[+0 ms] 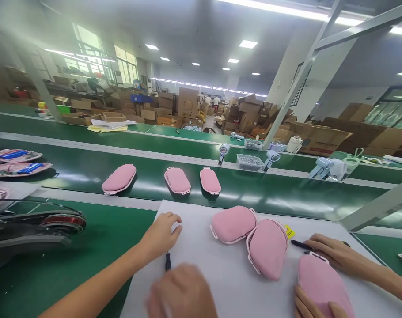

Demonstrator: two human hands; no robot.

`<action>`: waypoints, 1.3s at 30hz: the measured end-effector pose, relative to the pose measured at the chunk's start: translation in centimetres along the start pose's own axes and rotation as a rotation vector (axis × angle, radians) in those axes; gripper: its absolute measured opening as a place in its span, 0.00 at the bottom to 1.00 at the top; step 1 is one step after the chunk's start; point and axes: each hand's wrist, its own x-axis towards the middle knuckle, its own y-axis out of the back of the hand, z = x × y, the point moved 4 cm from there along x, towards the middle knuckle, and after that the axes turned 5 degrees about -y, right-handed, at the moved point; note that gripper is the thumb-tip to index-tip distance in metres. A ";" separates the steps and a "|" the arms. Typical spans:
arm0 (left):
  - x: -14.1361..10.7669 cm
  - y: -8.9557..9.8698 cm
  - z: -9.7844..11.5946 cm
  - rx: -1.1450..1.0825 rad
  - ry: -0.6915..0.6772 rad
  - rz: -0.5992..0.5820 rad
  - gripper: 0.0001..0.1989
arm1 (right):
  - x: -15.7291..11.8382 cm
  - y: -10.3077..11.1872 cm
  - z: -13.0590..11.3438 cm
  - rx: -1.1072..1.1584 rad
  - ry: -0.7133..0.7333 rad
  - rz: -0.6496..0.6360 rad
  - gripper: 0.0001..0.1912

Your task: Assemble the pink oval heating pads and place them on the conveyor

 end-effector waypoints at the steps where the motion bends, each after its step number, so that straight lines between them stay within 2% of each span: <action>1: -0.3 -0.3 -0.1 -0.025 -0.016 -0.005 0.12 | 2.6 0.6 0.7 -0.005 -0.055 -0.012 0.10; 4: -1.7 -0.5 -0.7 -0.093 -0.038 -0.001 0.15 | 11.7 1.1 3.0 -0.058 -0.220 0.002 0.11; 7: -3.8 0.1 -1.7 -0.149 -0.017 0.024 0.15 | 19.9 -0.6 5.4 -0.147 -0.381 -0.046 0.25; 8: -4.6 0.4 -2.1 -0.164 -0.005 0.034 0.14 | 21.9 -1.4 6.1 -0.175 -0.437 -0.068 0.26; 11: -6.8 1.4 -3.7 -0.211 0.048 0.058 0.14 | 25.2 -2.8 7.7 -0.228 -0.581 -0.130 0.24; 14: -8.1 2.4 -6.0 -0.436 0.129 0.119 0.11 | 25.7 -2.6 8.1 -0.233 -0.656 -0.161 0.21; 17: -7.8 3.1 -8.0 -0.747 0.192 0.222 0.12 | 23.9 -1.7 6.3 -0.182 -0.617 -0.162 0.23; 19: -7.3 3.4 -8.8 -0.901 0.212 0.284 0.24 | 21.0 -1.5 3.7 -0.124 -0.538 -0.148 0.32; 21: -7.1 3.6 -8.8 -1.038 0.183 0.321 0.38 | 16.6 -2.0 0.7 -0.064 -0.455 -0.123 0.45; 23: -7.3 3.5 -7.8 -1.191 0.118 0.281 0.47 | 11.5 -3.3 -2.1 -0.006 -0.392 -0.100 0.48; 24: -7.5 3.4 -7.0 -1.264 0.085 0.231 0.50 | 9.0 -3.9 -3.3 0.060 -0.333 -0.043 0.48; 26: -8.2 3.1 -5.4 -1.413 0.018 0.128 0.49 | 4.8 -4.8 -4.5 0.161 -0.277 0.104 0.55; 27: -8.6 3.0 -4.6 -1.478 -0.015 0.091 0.47 | 3.1 -5.2 -4.6 0.229 -0.284 0.150 0.56; 29: -9.2 2.7 -3.4 -1.588 -0.061 0.037 0.43 | 0.9 -5.7 -4.0 0.430 -0.329 0.130 0.55; 31: -9.7 2.1 -2.5 -1.685 -0.069 -0.071 0.40 | -0.7 -5.6 -2.8 0.663 -0.397 0.059 0.46; 34: -10.4 0.8 -1.6 -1.800 -0.035 -0.274 0.41 | -2.9 -4.5 -1.0 0.840 -0.490 0.106 0.28; 36: -11.0 -0.2 -1.5 -1.802 0.020 -0.293 0.42 | -4.5 -4.2 0.1 0.828 -0.541 0.148 0.23; 39: -11.8 -1.3 -1.7 -1.679 0.133 -0.206 0.41 | -6.9 -4.5 1.6 0.675 -0.644 0.191 0.23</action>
